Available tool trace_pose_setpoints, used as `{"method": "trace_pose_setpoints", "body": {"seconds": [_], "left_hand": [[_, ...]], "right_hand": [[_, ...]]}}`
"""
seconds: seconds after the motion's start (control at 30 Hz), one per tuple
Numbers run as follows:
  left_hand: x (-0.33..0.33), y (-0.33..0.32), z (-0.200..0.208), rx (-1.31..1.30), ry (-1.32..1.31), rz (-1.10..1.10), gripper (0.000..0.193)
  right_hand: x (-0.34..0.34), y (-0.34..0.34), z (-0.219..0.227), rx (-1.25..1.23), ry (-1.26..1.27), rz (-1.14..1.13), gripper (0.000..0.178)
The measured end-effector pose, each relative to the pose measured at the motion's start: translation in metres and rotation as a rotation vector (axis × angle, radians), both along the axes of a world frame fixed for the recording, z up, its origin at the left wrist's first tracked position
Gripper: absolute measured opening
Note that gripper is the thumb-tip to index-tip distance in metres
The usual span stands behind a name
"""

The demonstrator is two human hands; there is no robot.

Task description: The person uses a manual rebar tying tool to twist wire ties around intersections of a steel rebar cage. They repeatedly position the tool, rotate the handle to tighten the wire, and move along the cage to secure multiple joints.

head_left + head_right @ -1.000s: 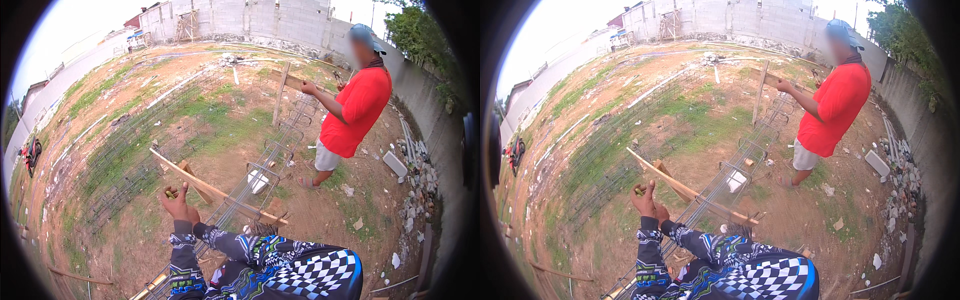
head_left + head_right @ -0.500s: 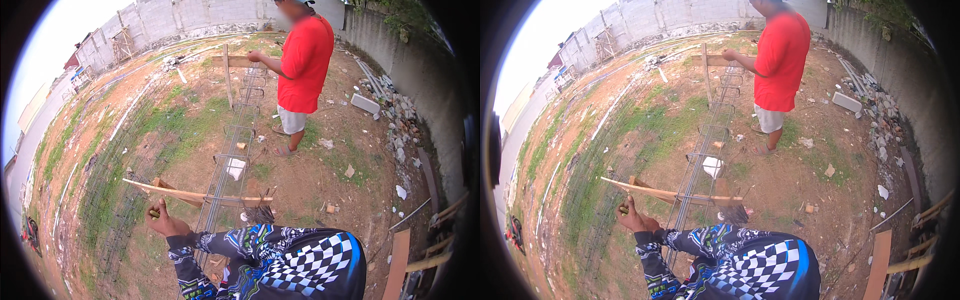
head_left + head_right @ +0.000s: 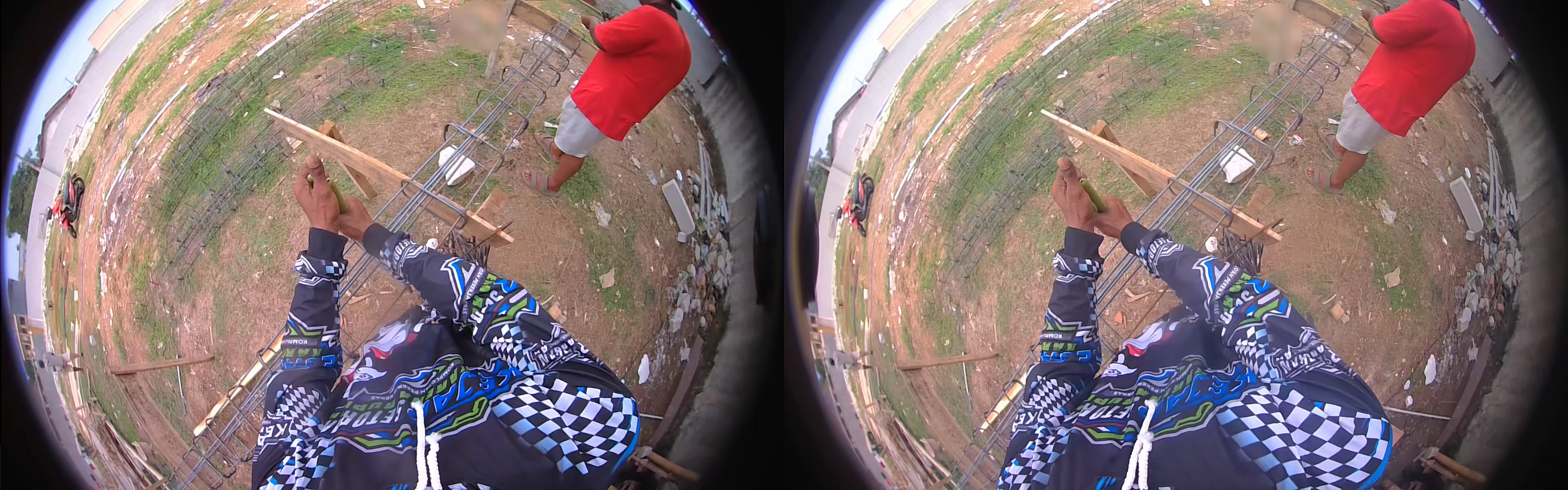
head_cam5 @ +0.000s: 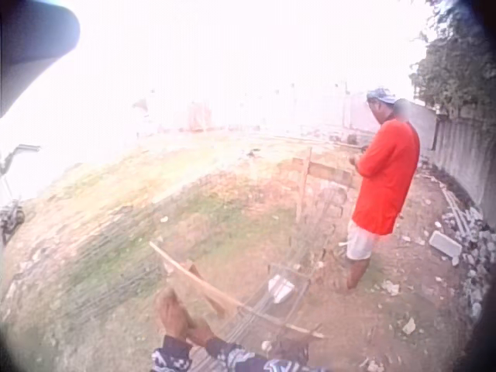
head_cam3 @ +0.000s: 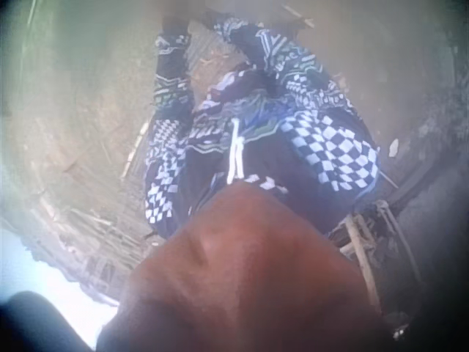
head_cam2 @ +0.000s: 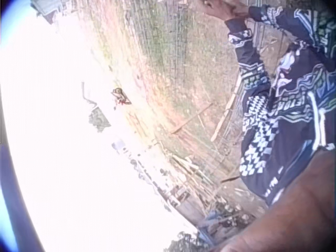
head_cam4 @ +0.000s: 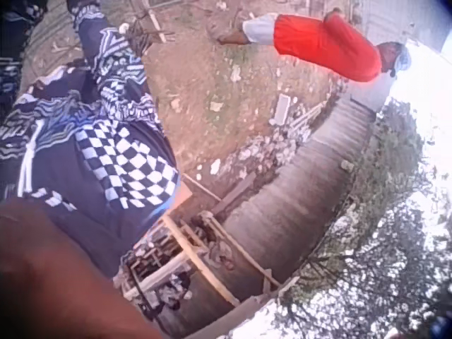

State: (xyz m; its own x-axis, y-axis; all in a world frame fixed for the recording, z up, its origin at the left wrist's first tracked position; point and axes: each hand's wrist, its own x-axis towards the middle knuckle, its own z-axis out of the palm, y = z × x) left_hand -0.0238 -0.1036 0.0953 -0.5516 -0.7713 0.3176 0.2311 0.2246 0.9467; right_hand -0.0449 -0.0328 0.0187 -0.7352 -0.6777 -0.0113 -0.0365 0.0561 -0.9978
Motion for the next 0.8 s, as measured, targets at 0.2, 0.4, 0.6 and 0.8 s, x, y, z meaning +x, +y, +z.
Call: {"method": "trace_pose_setpoints", "body": {"seconds": [0.2,0.4,0.6,0.8], "left_hand": [[0.030,-0.065,0.017,0.684,0.119,-0.037,0.061],[0.010,-0.038,0.069,0.561,0.187,-0.205,0.052],[0.008,-0.014,0.066,-0.086,0.093,-0.109,0.040],[0.102,-0.033,-0.080,-0.298,-1.047,-0.279,0.038]], "right_hand": [[-0.031,0.014,0.033,0.219,0.096,0.609,0.071],[-0.049,0.024,0.033,-0.148,0.155,0.473,0.066],[-0.053,0.033,0.064,-0.188,-0.177,-0.055,0.033],[-0.054,0.110,0.056,0.391,0.092,0.242,0.037]]}}
